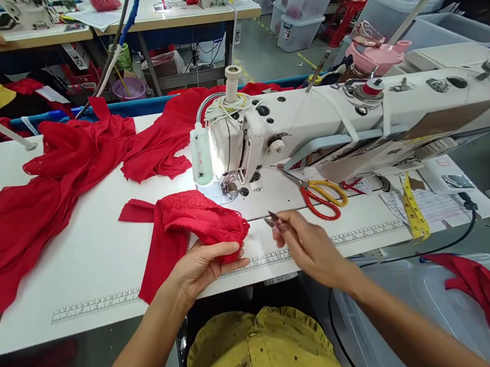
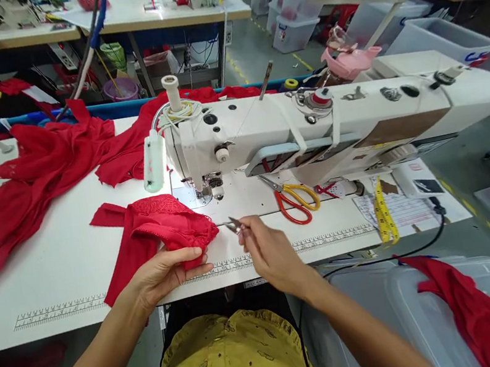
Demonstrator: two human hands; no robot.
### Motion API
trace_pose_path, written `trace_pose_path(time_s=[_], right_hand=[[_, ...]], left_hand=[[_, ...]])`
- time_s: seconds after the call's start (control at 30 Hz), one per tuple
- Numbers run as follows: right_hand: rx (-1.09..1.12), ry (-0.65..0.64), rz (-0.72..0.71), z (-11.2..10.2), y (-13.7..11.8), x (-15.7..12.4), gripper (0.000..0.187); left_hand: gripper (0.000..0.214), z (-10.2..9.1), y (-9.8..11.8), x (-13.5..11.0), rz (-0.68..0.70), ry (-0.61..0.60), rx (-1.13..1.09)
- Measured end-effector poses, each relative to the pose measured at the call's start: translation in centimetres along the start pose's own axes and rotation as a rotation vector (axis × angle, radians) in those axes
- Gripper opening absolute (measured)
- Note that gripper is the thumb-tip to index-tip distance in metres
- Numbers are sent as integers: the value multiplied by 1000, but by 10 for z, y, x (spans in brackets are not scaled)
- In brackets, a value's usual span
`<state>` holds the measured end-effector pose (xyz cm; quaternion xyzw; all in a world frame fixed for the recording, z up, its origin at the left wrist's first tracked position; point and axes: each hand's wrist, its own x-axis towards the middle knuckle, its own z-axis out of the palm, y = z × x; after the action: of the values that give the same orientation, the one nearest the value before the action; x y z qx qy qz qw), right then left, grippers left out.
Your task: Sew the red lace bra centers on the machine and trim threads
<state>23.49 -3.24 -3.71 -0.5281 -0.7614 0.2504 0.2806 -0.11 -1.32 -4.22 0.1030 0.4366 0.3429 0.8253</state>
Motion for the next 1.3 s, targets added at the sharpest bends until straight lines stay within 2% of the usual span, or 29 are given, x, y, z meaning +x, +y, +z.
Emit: trace_pose_path(time_s=[0.07, 0.17, 0.33, 0.53, 0.77, 1.0, 1.3], right_hand=[[95, -37, 67, 8, -16, -8, 15], [89, -38, 115, 17, -29, -14, 18], [67, -40, 117, 28, -34, -17, 23], [101, 10, 140, 35, -38, -23, 24], [-49, 143, 66, 46, -32, -25, 27], [-105, 172, 76, 48, -29, -27, 28], [-200, 225, 17, 50, -28, -29, 27]], left_hand=[[31, 4, -5, 2, 113, 19, -3], [30, 10, -14, 3, 266, 36, 34], [31, 14, -25, 3, 387, 100, 129], [36, 13, -32, 4, 462, 149, 177], [43, 12, -39, 6, 500, 167, 185], [43, 14, -42, 5, 513, 179, 237], [37, 12, -45, 7, 549, 183, 305]])
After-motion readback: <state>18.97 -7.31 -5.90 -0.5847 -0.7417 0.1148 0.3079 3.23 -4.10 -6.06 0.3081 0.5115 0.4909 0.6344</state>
